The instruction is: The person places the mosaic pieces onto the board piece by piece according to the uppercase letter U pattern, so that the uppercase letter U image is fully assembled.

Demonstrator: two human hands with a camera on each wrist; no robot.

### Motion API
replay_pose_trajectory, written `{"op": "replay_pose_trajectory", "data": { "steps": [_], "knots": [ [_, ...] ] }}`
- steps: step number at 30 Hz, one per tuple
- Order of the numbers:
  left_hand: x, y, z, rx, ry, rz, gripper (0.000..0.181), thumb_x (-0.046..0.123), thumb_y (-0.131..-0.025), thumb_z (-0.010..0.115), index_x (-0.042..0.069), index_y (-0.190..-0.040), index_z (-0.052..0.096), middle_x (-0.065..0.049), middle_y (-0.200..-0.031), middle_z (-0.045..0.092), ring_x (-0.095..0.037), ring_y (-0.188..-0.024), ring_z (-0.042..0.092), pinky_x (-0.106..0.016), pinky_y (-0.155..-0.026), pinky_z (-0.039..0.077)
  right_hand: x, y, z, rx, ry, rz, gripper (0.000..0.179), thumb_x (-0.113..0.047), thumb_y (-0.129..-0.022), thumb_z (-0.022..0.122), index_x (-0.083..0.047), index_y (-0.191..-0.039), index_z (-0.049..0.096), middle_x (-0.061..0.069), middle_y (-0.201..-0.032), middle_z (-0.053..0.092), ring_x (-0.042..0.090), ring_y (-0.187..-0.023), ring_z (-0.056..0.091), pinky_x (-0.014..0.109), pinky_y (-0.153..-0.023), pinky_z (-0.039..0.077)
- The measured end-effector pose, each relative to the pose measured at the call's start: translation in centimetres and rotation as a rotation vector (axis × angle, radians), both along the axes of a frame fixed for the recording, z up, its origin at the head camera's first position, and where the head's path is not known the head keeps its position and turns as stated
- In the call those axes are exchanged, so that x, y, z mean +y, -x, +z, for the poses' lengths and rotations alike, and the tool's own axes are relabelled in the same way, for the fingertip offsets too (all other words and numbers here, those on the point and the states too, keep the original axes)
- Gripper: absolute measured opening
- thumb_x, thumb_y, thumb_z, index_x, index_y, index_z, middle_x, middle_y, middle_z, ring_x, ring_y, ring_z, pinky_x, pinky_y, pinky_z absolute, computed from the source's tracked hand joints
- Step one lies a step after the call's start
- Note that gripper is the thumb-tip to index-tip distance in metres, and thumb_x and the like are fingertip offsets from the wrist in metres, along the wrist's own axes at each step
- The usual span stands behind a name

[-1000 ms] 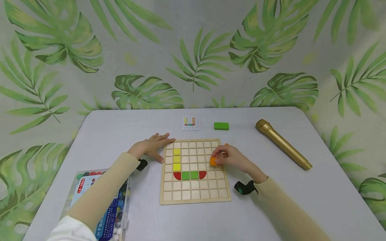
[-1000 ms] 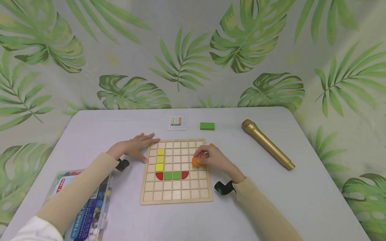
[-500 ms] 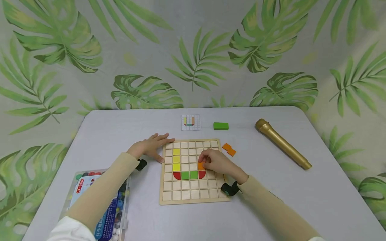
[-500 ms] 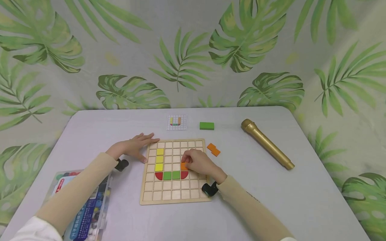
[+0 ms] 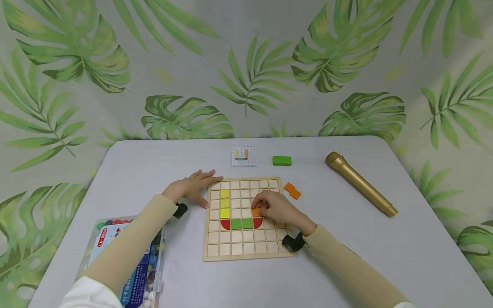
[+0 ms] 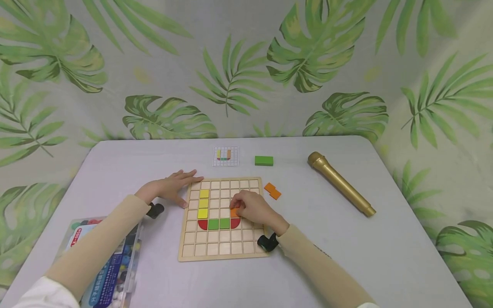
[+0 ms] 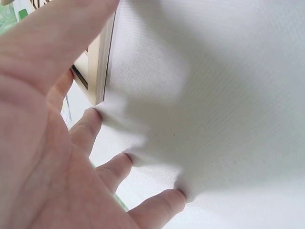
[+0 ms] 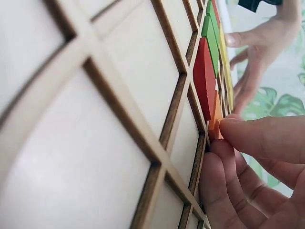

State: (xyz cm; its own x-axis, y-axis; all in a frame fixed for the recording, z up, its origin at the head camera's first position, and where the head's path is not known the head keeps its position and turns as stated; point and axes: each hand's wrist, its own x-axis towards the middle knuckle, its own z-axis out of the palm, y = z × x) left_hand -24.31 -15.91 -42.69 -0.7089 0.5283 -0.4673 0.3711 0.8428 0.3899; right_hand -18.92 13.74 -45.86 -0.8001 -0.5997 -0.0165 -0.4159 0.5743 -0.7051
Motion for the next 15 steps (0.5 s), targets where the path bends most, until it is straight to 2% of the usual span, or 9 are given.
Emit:
{"op": "replay_pose_trajectory", "data": {
  "steps": [4,9,12,15],
  "knots": [
    [0.0,0.1,-0.1,0.004,-0.003,-0.010,0.094,0.035,-0.081,0.076,0.018,-0.154,0.020,-0.014,-0.159,0.005,-0.046,-0.141,-0.002,-0.072,-0.102,0.009,0.5,0.3,-0.1,-0.059,0.083,-0.010,0.018,0.004,-0.083,0.065,-0.009,-0.095,0.069,0.000,-0.090,0.063,0.012,-0.072,0.054,0.026,-0.067,0.047],
    [-0.1,0.2,-0.2,0.007,-0.003,-0.018,0.094,0.037,-0.081,0.076,0.018,-0.154,0.020,-0.014,-0.159,0.005,-0.047,-0.141,-0.002,-0.073,-0.102,0.010,2.2,1.0,0.2,-0.224,0.259,-0.046,0.013,0.003,-0.088,0.061,0.004,-0.101,0.066,0.012,-0.094,0.064,0.020,-0.073,0.060,0.027,-0.066,0.050],
    [-0.1,0.2,-0.3,0.011,0.002,-0.023,0.095,0.037,-0.081,0.076,0.018,-0.154,0.020,-0.014,-0.159,0.005,-0.047,-0.141,-0.001,-0.073,-0.102,0.010,3.9,1.6,0.6,-0.310,0.365,-0.109,0.019,-0.003,-0.092,0.060,0.008,-0.107,0.062,0.020,-0.099,0.061,0.023,-0.075,0.061,0.029,-0.067,0.051],
    [-0.2,0.2,-0.3,0.013,0.007,-0.022,0.095,0.038,-0.080,0.076,0.018,-0.154,0.020,-0.014,-0.159,0.005,-0.047,-0.141,-0.001,-0.072,-0.102,0.011,5.9,2.2,0.7,-0.321,0.434,-0.200,0.026,-0.009,-0.093,0.062,0.008,-0.113,0.060,0.023,-0.108,0.061,0.024,-0.083,0.062,0.030,-0.070,0.050]
  ]
}}
